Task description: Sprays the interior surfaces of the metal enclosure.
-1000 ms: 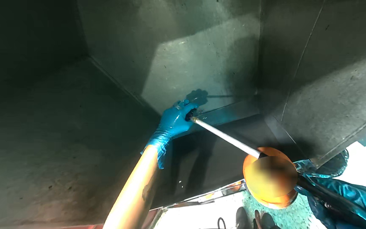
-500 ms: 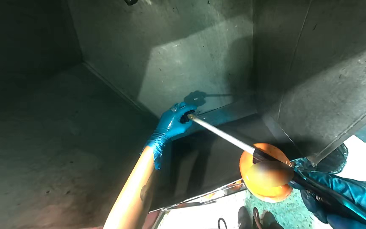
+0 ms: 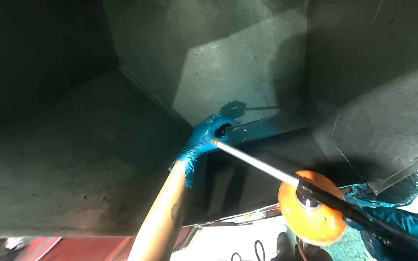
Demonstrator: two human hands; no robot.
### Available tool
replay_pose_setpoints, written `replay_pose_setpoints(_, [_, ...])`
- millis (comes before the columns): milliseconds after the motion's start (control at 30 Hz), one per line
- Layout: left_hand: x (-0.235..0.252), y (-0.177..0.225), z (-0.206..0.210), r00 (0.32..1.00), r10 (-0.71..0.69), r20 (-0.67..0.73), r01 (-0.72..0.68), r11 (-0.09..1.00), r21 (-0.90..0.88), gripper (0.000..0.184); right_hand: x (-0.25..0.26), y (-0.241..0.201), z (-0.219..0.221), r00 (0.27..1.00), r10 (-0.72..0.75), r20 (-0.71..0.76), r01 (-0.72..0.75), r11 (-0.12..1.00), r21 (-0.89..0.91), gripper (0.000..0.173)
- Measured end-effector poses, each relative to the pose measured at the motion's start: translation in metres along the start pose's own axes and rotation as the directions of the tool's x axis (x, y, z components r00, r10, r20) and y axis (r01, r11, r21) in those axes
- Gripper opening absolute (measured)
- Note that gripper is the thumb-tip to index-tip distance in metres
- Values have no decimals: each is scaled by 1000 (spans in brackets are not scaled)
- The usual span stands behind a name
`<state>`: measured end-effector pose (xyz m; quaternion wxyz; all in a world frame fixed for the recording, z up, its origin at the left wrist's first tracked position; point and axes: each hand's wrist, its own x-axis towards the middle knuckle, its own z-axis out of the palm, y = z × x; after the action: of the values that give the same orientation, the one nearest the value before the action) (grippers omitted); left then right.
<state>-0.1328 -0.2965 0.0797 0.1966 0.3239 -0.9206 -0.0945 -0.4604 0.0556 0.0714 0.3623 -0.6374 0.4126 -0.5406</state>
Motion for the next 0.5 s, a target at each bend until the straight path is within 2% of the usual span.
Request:
replay_pose_setpoints(133, [-3, 1, -6, 1000, -20, 0, 20, 1000, -1, 46, 8, -6, 8, 999, -21, 32, 23, 997, -67, 38])
replay_pose_setpoints(267, [-9, 0, -17, 999, -31, -40, 29, 998, -48, 45, 5, 1, 7, 999, -20, 28, 20, 1000, 6, 38])
replay_pose_setpoints(333, [-17, -3, -18, 995, -68, -70, 60, 992, -108, 47, 7, 2, 10, 1000, -3, 10, 3, 1000, -25, 38])
replay_pose_setpoints(400, [-23, -7, -18, 992, -83, -93, 70, 989, -133, 48, 10, 3, 7, 999, 3, 51, 0, 998, -55, 38])
replay_pose_setpoints(500, [-35, -8, -15, 988, -128, -89, 115, 984, -139, 48, 17, 5, 11, 997, 58, 45, -58, 998, 6, 36])
